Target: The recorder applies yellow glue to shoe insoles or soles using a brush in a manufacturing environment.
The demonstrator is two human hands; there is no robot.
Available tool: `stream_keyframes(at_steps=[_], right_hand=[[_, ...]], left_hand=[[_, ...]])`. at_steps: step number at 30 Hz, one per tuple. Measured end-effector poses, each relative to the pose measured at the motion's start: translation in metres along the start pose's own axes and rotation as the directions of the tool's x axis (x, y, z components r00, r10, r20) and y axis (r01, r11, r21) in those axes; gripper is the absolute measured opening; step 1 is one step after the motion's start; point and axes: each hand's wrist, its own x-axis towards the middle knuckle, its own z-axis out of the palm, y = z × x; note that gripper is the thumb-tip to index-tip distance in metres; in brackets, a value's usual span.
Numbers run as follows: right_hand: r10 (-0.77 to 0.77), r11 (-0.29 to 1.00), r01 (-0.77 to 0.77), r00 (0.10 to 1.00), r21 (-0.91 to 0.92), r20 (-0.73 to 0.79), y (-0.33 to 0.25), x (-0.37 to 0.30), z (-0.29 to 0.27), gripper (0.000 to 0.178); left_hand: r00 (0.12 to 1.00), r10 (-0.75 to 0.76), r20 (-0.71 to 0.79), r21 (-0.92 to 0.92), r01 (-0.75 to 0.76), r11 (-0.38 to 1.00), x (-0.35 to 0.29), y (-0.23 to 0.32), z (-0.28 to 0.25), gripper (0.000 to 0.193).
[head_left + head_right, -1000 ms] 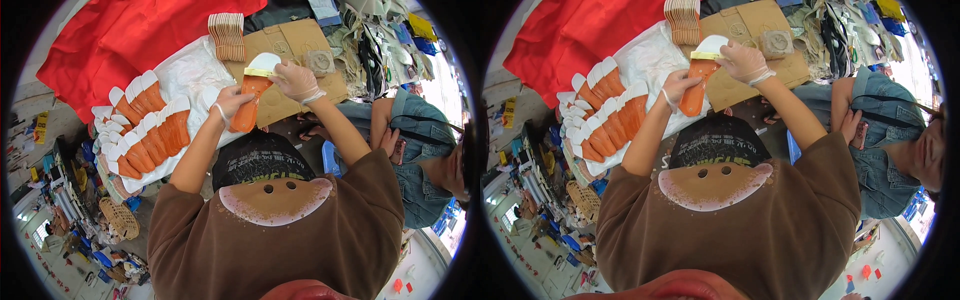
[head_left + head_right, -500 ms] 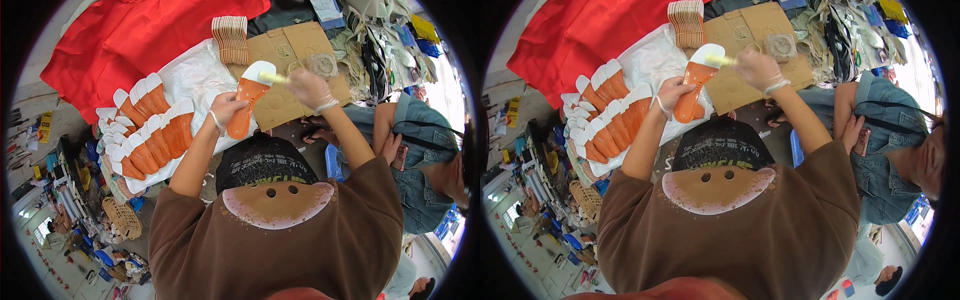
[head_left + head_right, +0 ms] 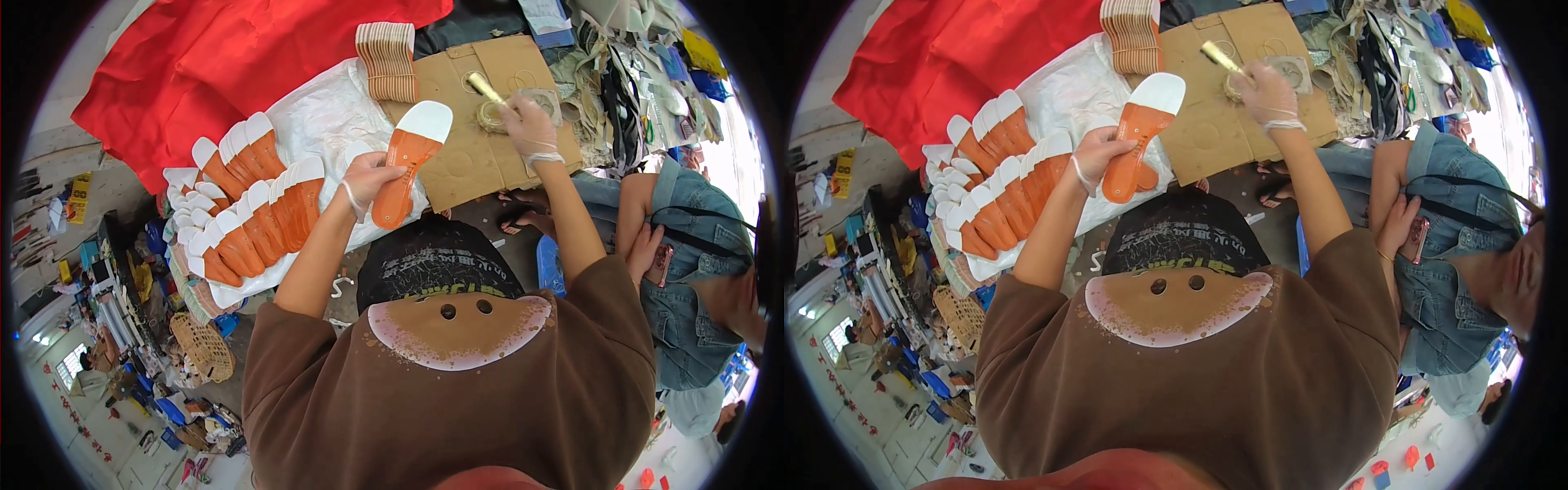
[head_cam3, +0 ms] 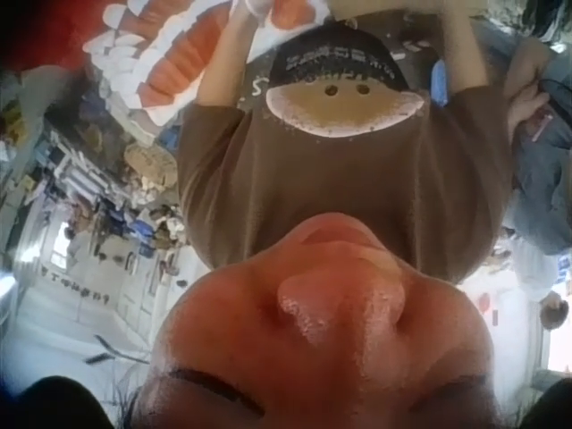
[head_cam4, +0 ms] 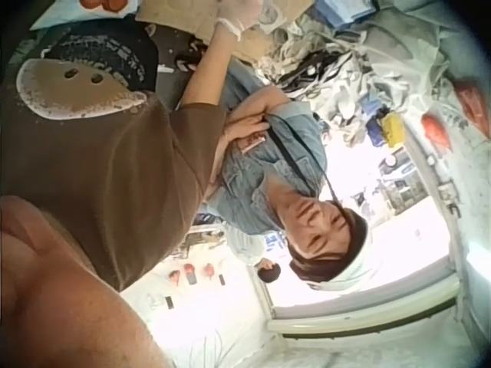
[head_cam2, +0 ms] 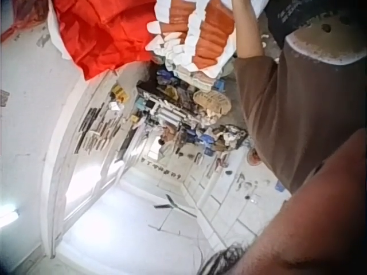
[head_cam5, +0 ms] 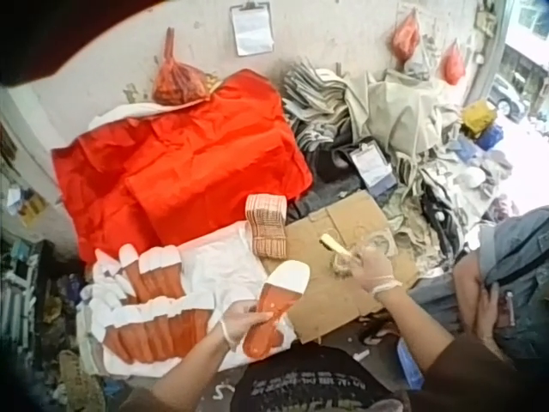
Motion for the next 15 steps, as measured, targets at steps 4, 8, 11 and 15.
stream_keyframes(at_steps=[4,8,11,15], right_hand=[[0.182,0.777,-0.217,0.976,0.591,0.119,-0.042,-0.02,-0.011,0.027],[0.075,0.829,-0.216,0.957,0.515,0.28,-0.093,-0.031,-0.015,0.028],[-0.095,0.931,0.014,0.974,0.364,0.206,-0.107,-0.039,0.006,0.027],[-0.071,0.935,-0.018,0.968,0.353,0.24,-0.105,-0.046,0.026,0.028]], left_hand=[[0.773,0.633,0.037,0.928,-0.261,0.265,0.006,-0.006,-0.008,0.006],[0.555,0.743,0.374,0.909,-0.061,-0.412,0.01,-0.004,-0.017,0.007],[0.561,0.744,0.362,0.921,-0.091,-0.38,0.007,-0.004,-0.022,0.013],[0.481,0.745,0.462,0.87,-0.085,-0.485,0.002,0.002,-0.04,0.009]])
